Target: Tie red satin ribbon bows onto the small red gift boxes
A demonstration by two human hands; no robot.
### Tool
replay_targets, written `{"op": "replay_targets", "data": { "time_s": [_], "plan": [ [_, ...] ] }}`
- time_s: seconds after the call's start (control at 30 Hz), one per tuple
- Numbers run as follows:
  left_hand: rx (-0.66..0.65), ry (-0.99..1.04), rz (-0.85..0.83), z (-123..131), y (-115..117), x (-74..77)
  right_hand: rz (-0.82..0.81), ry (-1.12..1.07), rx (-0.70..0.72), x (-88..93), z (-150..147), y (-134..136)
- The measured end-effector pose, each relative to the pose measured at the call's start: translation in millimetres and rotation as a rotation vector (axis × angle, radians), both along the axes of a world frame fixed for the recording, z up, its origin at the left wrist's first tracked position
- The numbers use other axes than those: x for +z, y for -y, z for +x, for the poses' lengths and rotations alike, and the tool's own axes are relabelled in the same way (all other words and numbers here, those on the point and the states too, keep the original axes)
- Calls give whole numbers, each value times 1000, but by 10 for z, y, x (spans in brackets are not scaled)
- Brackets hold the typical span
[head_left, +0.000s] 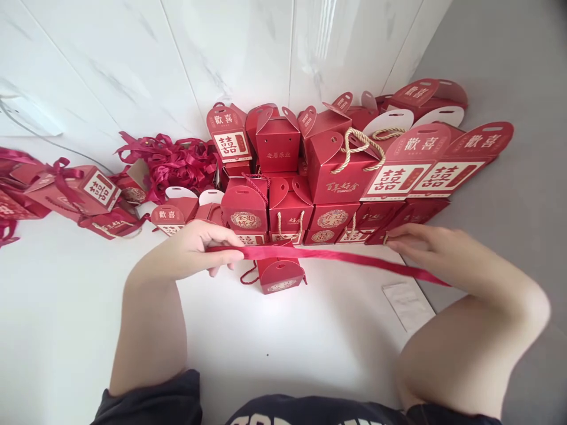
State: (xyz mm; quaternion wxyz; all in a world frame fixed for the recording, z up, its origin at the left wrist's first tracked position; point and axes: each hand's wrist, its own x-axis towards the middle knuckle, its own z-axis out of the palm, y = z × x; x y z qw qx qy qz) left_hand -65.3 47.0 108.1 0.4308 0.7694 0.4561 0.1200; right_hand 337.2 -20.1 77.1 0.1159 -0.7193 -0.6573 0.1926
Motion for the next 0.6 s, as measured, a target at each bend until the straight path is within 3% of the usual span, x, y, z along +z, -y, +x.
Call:
{"op": "replay_targets", "data": {
  "time_s": [0.07,0.13,0.23,0.33,0.5,0.6],
  "plan": [
    [-77,-4,-28,162,34,-48,126,-53,113,6,-347,-53],
    [-131,29,-88,339,77,-112,189,-315,331,14,-765,-104],
    [-180,70,-153,510,117,-188,77,-630,685,-15,-1216,-170],
    [-181,48,-166,478,96,-196,52,-674,676,-55,-1235,-206],
    [-128,32,-134,326,47,-139,-125,-483,668,1,-936,-200],
    [-149,38,-133,389,79,-151,-182,-491,691,2,-1034,-206]
  ]
}}
